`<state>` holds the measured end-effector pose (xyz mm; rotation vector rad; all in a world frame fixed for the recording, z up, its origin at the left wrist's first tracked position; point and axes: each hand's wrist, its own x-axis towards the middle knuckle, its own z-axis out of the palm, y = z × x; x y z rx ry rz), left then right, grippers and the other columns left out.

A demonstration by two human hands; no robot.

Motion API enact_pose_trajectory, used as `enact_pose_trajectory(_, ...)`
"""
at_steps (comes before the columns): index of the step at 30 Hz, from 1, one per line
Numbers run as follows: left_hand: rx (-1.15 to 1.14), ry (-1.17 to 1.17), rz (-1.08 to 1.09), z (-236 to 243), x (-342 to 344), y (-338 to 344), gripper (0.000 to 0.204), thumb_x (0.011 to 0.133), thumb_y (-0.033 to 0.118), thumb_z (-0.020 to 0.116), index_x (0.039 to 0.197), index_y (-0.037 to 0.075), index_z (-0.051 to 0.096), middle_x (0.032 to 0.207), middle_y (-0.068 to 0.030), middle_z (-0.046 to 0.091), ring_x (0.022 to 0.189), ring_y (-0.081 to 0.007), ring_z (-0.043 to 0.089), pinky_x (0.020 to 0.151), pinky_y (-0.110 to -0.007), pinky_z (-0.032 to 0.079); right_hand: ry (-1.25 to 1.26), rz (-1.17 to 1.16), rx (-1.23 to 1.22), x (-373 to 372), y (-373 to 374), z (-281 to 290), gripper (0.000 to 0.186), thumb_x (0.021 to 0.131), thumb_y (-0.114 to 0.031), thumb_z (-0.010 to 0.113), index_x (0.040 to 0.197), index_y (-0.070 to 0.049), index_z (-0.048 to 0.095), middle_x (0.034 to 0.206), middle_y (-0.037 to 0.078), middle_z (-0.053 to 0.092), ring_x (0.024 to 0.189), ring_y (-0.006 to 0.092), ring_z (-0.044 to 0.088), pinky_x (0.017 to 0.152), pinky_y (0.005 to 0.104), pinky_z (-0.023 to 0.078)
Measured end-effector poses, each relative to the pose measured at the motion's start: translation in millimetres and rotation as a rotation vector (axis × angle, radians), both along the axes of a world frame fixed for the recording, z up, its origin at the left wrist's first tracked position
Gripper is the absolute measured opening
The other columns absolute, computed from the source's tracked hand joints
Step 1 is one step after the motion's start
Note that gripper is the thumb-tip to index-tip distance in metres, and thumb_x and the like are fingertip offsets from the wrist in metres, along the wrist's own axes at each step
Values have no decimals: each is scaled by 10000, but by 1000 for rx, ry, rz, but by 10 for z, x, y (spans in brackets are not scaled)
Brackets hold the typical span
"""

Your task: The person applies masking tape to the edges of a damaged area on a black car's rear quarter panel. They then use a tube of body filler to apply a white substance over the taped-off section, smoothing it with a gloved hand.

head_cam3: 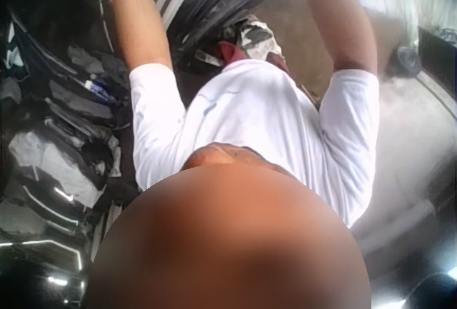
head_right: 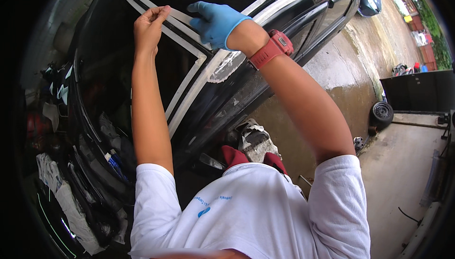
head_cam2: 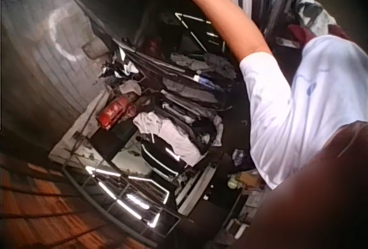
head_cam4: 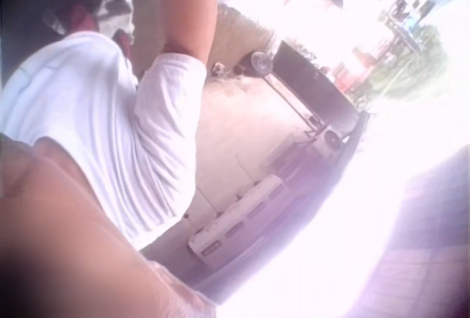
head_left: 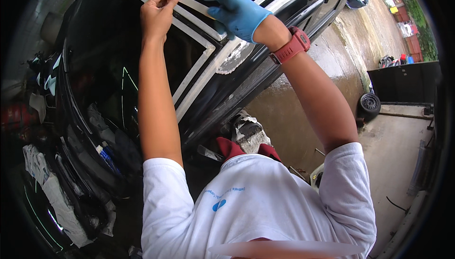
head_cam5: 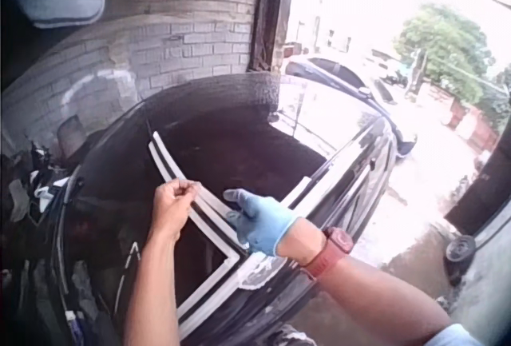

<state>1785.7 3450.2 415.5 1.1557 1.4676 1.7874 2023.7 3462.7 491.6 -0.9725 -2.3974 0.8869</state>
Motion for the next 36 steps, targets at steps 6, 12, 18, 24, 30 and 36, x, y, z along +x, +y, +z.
enact_pose_trajectory(6, -305, 587, 270, -243, -269, 261, 275, 876, 415, 835, 964, 154, 837, 914, -58, 788, 876, -248, 756, 812, -385, 579, -569, 64, 658, 106, -251, -283, 686, 932, -44, 601, 1598, -162, 483, 800, 142, 735, 757, 333, 756, 670, 438, 587)
enact_pose_trajectory(12, -340, 623, 329, -229, -147, 226, 215, 856, 379, 855, 945, 184, 839, 1022, -48, 780, 997, -278, 733, 851, -427, 573, -743, 52, 612, -44, -421, -481, 524, 1039, -133, 548, 1551, -31, 502, 819, 130, 761, 739, 311, 772, 630, 437, 582)
enact_pose_trajectory(18, -299, 557, 365, -260, -116, 175, 229, 840, 337, 881, 968, 153, 833, 1060, -68, 768, 962, -274, 744, 858, -432, 575, -818, 62, 521, -145, -401, -446, 447, 1090, -193, 512, 1501, -20, 542, 851, 125, 780, 753, 320, 776, 619, 441, 582)
enact_pose_trajectory(24, -158, 446, 654, -307, -169, 181, 318, 893, 157, 828, 1195, 164, 729, 1195, -31, 666, 970, -228, 739, 914, -402, 563, -853, 36, 523, -221, -376, -462, 476, 1081, -172, 503, 1550, -91, 518, 850, 139, 768, 768, 338, 774, 670, 448, 601)
enact_pose_trajectory(30, -229, 949, 277, -458, 397, -335, 669, 750, 632, 875, 1331, 327, 748, 1647, -75, 480, 1567, -354, 336, 1282, -650, 117, -704, 6, 506, -39, -371, -465, 474, 1013, -168, 601, 1475, -69, 573, 823, 168, 747, 788, 360, 754, 696, 463, 587)
enact_pose_trajectory(36, -214, 904, 327, -610, 431, -372, 741, 763, 663, 855, 1412, 358, 669, 1711, -169, 349, 1611, -469, 183, 1235, -773, 45, -376, 3, 450, 305, -422, -135, 246, 980, -196, 634, 1133, -8, 670, 791, 236, 718, 758, 433, 722, 715, 531, 584)
